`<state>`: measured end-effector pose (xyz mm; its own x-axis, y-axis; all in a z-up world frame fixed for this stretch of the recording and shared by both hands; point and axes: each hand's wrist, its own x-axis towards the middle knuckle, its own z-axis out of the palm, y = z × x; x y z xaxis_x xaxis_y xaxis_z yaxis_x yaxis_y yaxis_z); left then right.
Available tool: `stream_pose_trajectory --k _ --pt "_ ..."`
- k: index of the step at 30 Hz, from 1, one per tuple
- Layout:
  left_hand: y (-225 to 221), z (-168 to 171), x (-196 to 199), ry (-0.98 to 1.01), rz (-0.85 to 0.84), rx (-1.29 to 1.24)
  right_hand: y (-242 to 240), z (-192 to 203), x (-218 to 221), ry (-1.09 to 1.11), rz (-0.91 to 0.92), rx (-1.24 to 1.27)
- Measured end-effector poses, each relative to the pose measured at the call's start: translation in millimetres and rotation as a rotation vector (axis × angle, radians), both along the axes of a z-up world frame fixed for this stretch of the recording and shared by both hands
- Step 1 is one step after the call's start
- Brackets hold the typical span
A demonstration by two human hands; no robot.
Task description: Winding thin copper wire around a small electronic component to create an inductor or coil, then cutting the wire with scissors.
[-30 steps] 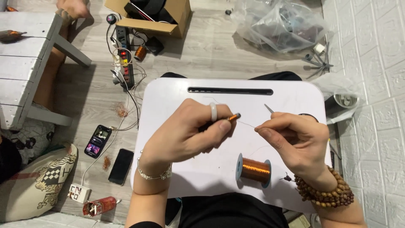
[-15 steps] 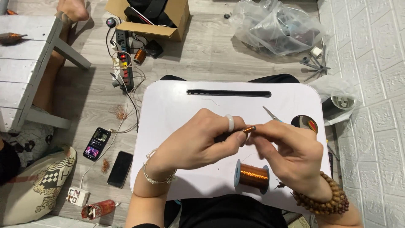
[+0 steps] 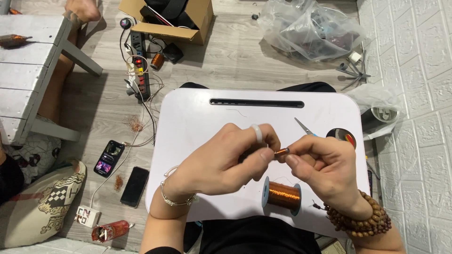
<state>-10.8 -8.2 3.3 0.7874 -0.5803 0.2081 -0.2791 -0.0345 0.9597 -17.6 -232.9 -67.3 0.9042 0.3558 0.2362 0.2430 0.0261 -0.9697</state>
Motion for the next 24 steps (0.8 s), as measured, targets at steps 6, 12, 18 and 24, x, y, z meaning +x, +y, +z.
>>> stream_pose_trajectory --k 6,12,18,24 --pt "0 2 -3 -0.058 0.044 0.054 -2 -4 3 0.021 0.017 0.019" --pt "4 3 -5 -0.129 0.064 0.056 -2 -6 5 -0.002 0.009 0.024" --pt "8 -3 2 -0.197 0.105 0.040 0 -3 -1 -0.019 -0.035 -0.033" --pt "6 -2 4 -0.227 0.166 0.091 5 -4 -7 -0.179 -0.112 -0.094"
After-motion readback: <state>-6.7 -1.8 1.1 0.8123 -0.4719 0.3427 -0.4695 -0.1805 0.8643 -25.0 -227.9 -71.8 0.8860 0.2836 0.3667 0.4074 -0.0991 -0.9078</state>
